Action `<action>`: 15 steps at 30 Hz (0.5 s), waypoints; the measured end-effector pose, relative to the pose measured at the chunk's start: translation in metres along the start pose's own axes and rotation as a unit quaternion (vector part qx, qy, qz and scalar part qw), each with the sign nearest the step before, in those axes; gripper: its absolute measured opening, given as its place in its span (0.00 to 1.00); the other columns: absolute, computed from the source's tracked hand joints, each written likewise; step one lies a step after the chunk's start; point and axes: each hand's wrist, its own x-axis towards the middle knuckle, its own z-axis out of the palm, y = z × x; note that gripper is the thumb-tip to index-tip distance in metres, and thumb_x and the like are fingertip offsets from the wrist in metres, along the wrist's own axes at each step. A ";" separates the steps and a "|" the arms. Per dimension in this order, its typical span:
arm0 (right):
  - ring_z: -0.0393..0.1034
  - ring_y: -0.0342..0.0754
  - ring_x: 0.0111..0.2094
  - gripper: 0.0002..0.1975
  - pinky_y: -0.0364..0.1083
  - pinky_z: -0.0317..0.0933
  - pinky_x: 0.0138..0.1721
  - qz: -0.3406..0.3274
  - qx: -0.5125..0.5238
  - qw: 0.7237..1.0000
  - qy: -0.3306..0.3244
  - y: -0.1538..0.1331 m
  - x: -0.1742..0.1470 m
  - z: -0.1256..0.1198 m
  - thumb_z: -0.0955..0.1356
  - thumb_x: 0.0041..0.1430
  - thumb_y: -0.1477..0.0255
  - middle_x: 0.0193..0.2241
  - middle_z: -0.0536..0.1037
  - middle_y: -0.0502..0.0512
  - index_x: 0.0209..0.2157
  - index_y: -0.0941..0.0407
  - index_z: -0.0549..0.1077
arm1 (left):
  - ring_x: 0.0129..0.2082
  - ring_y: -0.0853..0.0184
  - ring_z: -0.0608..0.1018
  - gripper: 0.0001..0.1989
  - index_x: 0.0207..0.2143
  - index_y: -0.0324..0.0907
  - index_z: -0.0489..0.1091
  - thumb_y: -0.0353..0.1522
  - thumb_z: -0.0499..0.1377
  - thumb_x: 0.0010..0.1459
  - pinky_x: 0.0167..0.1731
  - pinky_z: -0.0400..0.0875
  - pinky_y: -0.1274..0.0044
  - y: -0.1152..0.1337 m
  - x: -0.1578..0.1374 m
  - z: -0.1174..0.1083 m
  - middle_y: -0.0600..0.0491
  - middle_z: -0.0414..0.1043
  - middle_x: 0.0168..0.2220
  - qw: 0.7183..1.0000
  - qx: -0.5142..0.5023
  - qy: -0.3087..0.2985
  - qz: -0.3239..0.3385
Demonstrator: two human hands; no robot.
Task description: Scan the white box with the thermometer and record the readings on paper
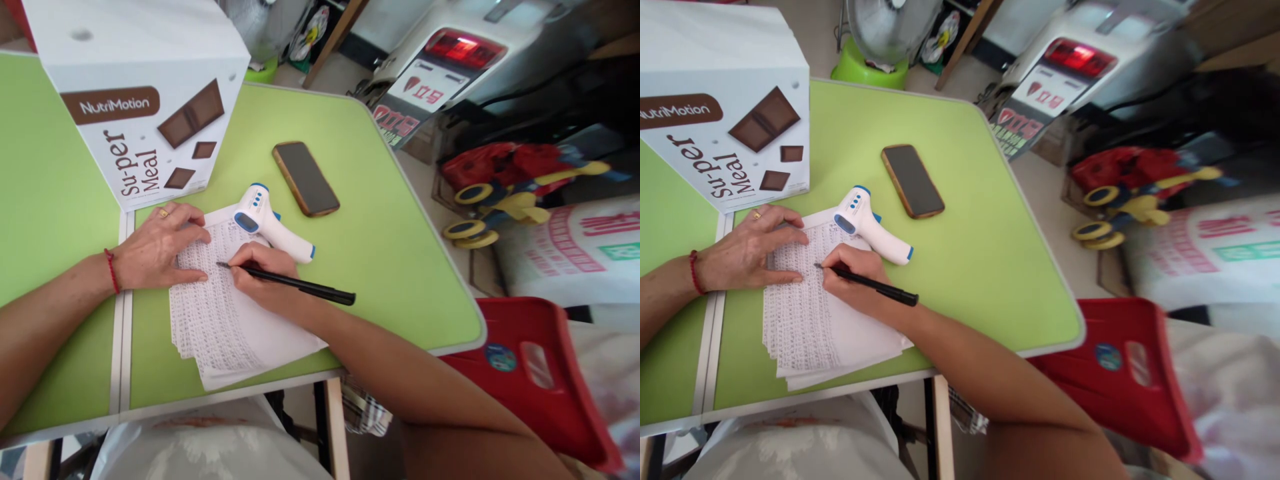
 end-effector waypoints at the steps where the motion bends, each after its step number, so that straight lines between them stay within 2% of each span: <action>1: 0.61 0.38 0.20 0.04 0.40 0.56 0.23 -0.001 -0.003 1.000 0.002 0.000 0.000 0.000 0.64 0.48 0.77 0.19 0.71 0.44 0.24 0.55 0.69 | 0.50 0.51 0.68 0.24 0.45 0.40 0.68 0.47 0.62 0.54 0.50 0.62 0.59 0.000 0.000 0.000 0.41 0.65 0.50 1.000 -0.001 0.000 -0.001; 11: 0.61 0.38 0.20 0.05 0.40 0.56 0.23 -0.001 0.004 1.000 0.022 0.001 0.000 -0.001 0.64 0.48 0.77 0.18 0.70 0.45 0.23 0.55 0.69 | 0.50 0.51 0.68 0.24 0.45 0.40 0.68 0.48 0.62 0.55 0.49 0.62 0.59 0.000 0.000 0.000 0.41 0.65 0.50 1.000 0.004 0.004 0.007; 15: 0.61 0.38 0.20 0.05 0.41 0.56 0.23 -0.003 -0.006 1.000 0.000 0.001 0.001 -0.002 0.64 0.47 0.78 0.18 0.70 0.44 0.23 0.55 0.69 | 0.50 0.51 0.68 0.24 0.45 0.40 0.68 0.48 0.62 0.55 0.49 0.62 0.59 0.000 0.000 0.000 0.41 0.65 0.50 1.000 0.000 0.000 0.006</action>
